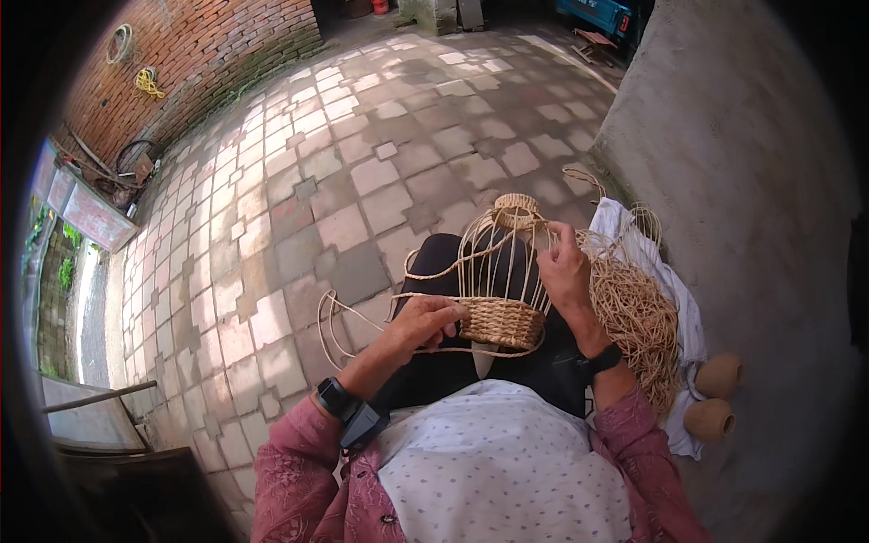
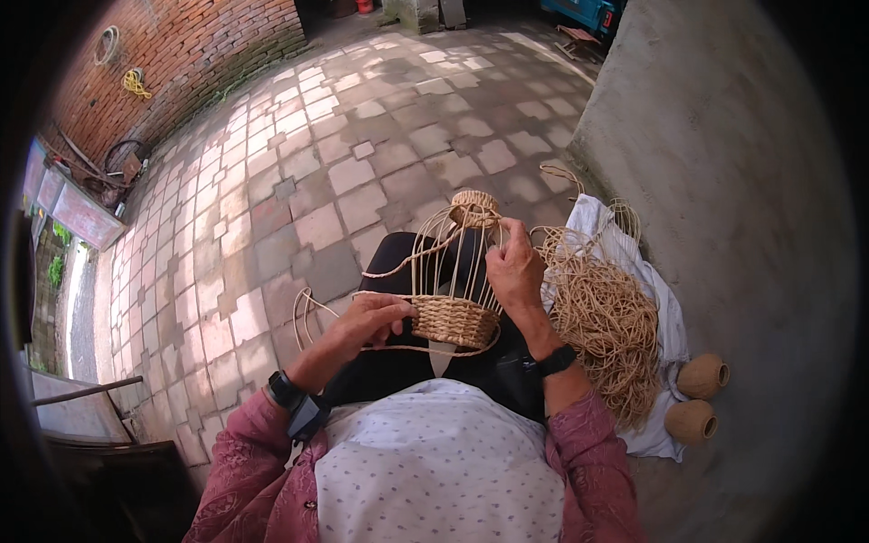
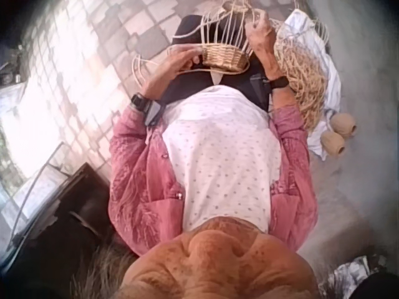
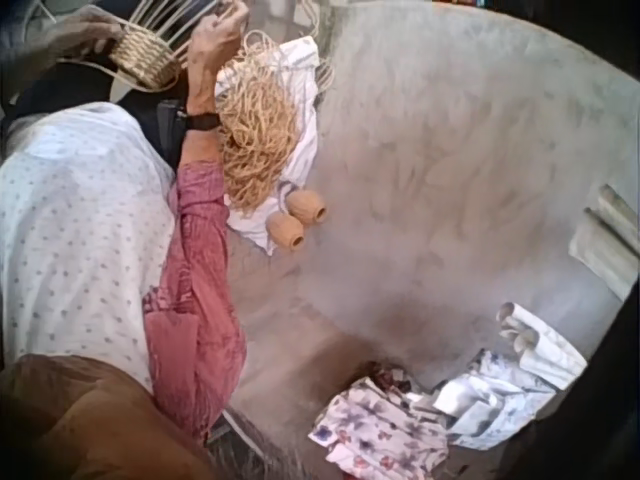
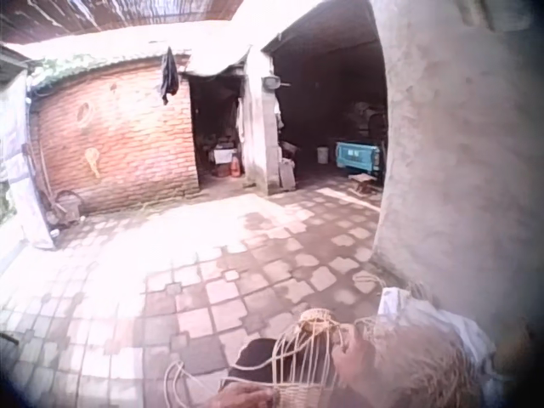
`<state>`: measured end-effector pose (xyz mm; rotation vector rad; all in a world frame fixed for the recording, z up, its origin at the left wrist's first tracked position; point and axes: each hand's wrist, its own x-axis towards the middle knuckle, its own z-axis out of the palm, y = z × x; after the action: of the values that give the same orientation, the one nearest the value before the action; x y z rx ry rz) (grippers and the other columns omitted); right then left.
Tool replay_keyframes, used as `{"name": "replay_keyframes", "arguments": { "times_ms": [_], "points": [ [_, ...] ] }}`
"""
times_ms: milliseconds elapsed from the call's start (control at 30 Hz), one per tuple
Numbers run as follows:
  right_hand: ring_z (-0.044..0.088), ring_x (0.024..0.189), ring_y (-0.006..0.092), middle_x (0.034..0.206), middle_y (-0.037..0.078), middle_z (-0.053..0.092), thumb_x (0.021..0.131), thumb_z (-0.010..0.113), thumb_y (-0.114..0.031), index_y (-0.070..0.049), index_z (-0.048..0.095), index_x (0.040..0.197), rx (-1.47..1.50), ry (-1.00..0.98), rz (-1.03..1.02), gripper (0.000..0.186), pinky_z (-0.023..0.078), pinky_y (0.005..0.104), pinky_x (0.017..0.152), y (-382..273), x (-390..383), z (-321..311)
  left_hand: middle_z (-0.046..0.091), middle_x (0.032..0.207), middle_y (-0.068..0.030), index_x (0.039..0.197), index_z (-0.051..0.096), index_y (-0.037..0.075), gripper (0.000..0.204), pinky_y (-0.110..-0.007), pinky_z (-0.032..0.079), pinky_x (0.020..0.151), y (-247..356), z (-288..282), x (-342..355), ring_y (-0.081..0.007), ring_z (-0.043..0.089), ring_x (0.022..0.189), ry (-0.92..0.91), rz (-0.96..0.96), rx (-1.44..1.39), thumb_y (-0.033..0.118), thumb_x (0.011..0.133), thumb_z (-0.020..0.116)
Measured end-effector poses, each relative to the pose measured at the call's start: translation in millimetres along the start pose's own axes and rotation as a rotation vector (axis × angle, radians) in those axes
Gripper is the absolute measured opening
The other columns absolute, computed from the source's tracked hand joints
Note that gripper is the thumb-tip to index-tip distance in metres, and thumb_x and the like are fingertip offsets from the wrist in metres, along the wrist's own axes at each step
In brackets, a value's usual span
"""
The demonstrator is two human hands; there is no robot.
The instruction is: Hand-weaving a small wicker or bamboo basket in an outdoor courtyard.
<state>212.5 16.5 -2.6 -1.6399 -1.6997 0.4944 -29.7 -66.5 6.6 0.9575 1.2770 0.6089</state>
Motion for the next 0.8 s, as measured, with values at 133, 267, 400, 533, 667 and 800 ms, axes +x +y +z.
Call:
{"name": "replay_keyframes", "arguments": {
  "times_ms": [133,267,400,533,667,800],
  "points": [
    [0.06,0.065,0.0327,0.072,0.014,0.058,0.08,0.051,-0.001,-0.008,0.051,0.12,0.045,0.02,-0.116,0.04,0.047,0.0452,0.066,2,-6,4,0.058,0.074,0.0017,0.1,0.062,0.009,0.02,-0.019,0.041,0.047,-18,11,16,-0.0033,0.05,0.054,0.051,-0.022,-0.69,0.028,0.094,0.061],
    [0.06,0.066,0.0341,0.072,0.016,0.057,0.08,0.05,0.0,-0.008,0.051,0.119,0.001,-0.018,-0.069,0.04,0.047,0.0454,0.066,0,-9,-1,0.062,0.076,0.0003,0.097,0.063,0.008,0.013,-0.023,0.048,0.056,-7,16,39,-0.0073,0.057,0.063,0.047,0.217,-0.457,0.019,0.092,0.064],
    [0.059,0.065,0.0369,0.069,0.017,0.056,0.082,0.049,-0.001,-0.008,0.05,0.12,-0.001,0.044,-0.154,0.039,0.047,0.0465,0.066,10,-12,2,0.068,0.082,-0.0098,0.099,0.066,0.004,0.022,-0.037,0.052,0.066,-1,20,56,-0.0258,0.064,0.071,0.385,0.9,0.678,0.012,0.078,0.069],
    [0.06,0.06,0.0301,0.067,0.013,0.056,0.085,0.047,-0.001,-0.007,0.049,0.122,0.034,0.028,-0.12,0.037,0.048,0.0417,0.064,9,-18,-3,0.064,0.074,-0.0109,0.103,0.062,0.008,0.029,-0.036,0.051,0.064,4,40,56,-0.0251,0.063,0.066,0.504,0.722,0.788,0.012,0.076,0.069],
    [0.058,0.058,0.0172,0.064,0.007,0.056,0.086,0.045,-0.001,-0.005,0.048,0.122,0.358,0.004,0.006,0.037,0.048,0.033,0.06,25,-17,0,0.055,0.068,0.0004,0.108,0.057,0.01,0.031,-0.025,0.045,0.057,9,41,43,-0.0071,0.052,0.061,0.35,0.574,0.262,0.006,0.079,0.067],
    [0.05,0.054,0.0091,0.061,0.001,0.052,0.086,0.044,-0.003,-0.002,0.047,0.124,0.614,-0.072,0.167,0.038,0.041,0.0247,0.053,18,-15,0,0.056,0.069,-0.0017,0.105,0.055,0.009,0.028,-0.03,0.046,0.057,-12,28,41,-0.0112,0.056,0.062,0.475,0.564,0.233,0.006,0.079,0.064]
  ]
}}
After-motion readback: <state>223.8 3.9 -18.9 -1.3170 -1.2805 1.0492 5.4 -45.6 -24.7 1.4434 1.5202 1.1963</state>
